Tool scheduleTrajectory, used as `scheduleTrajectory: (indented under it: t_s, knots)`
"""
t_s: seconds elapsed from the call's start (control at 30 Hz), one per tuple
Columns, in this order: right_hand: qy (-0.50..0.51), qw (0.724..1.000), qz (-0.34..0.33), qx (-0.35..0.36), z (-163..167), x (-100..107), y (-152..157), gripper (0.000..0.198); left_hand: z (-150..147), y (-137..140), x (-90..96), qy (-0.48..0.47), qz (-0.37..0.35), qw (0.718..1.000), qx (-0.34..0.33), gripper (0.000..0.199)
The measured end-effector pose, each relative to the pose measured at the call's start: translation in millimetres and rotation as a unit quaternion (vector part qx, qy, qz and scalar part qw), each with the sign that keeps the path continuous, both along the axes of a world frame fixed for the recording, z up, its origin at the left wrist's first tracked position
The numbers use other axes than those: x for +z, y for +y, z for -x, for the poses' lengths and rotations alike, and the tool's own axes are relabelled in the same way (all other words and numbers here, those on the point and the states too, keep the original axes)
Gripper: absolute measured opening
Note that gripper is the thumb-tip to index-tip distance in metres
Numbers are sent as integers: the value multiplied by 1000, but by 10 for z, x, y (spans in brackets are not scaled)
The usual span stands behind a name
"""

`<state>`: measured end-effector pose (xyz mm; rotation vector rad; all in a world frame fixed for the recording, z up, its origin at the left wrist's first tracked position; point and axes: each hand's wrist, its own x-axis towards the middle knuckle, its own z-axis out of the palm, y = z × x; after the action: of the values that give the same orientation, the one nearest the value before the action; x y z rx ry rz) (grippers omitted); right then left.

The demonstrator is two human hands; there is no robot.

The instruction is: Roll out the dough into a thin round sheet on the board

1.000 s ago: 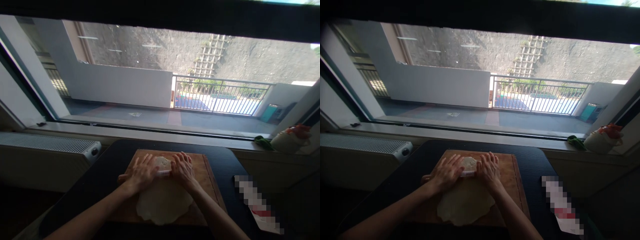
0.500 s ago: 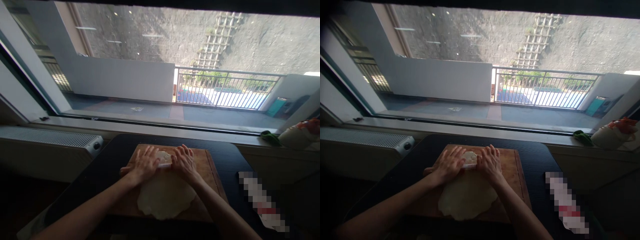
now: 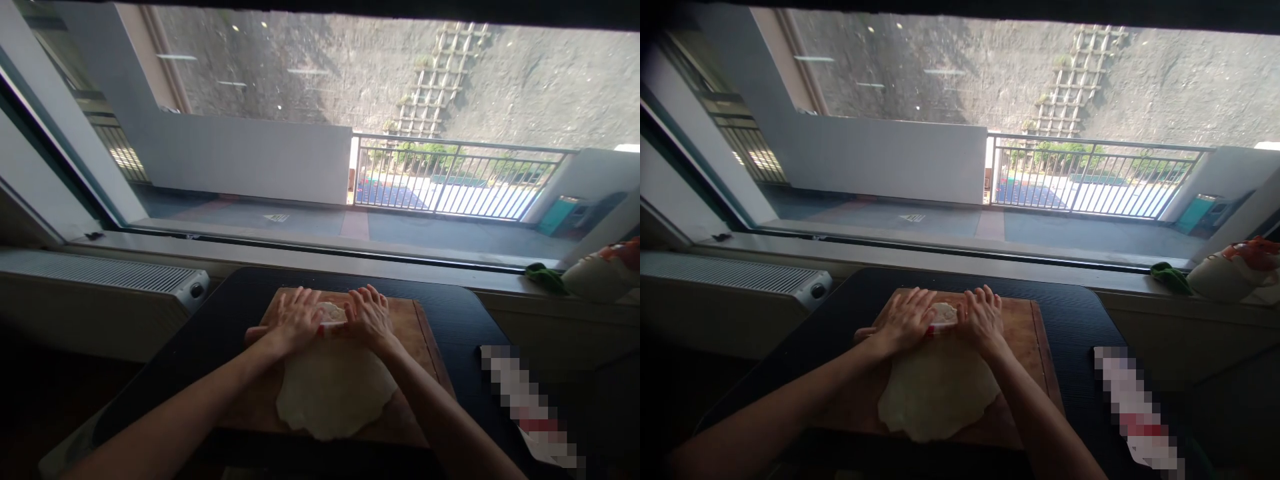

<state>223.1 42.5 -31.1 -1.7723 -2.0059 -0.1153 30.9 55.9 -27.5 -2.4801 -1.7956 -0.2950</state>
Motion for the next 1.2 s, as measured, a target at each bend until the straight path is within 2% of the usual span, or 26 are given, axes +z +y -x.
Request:
scheduleTrajectory:
  t_s: [0.07, 0.13, 0.3, 0.37, 0.53, 0.6, 0.67, 0.8, 0.87, 1.07, 1.13, 1.2]
  knots:
    - [9, 999, 30, -20, 18, 64, 216, 42, -46, 184, 50, -7, 22, 999, 34, 55]
    - [13, 998, 48, -28, 22, 81, 268, 43, -58, 216, 71, -13, 33, 999, 40, 55]
    - [-10, 1000, -9, 18, -15, -89, -181, 42, 24, -186, -36, -2, 10, 998, -58, 52]
    - [-14, 999, -20, 20, -17, -110, -221, 42, 31, -202, -65, -1, -4, 998, -68, 52]
    - [11, 997, 65, -31, 33, 59, 309, 46, -81, 294, 1, -7, 15, 1000, 23, 53]
    - [12, 996, 79, -40, 40, 105, 406, 46, -104, 367, 26, -5, 7, 999, 38, 52]
    - [4, 997, 66, -25, 25, 76, 293, 46, -83, 249, 7, -3, -2, 1000, 20, 51]
    - [-21, 999, 10, 36, -39, -68, -174, 43, 6, -177, -80, -3, -9, 998, -68, 49]
    - [-25, 999, 3, 43, -47, -79, -213, 42, 9, -202, -83, -7, -22, 996, -81, 49]
    - [0, 995, 93, -34, 18, 119, 442, 44, -141, 399, 35, -19, -25, 999, 40, 49]
    - [6, 994, 100, -40, 18, 128, 462, 43, -145, 411, 31, -16, -17, 999, 45, 49]
    - [2, 996, 88, -19, 5, 69, 292, 41, -105, 254, -24, -11, -8, 1000, 19, 49]
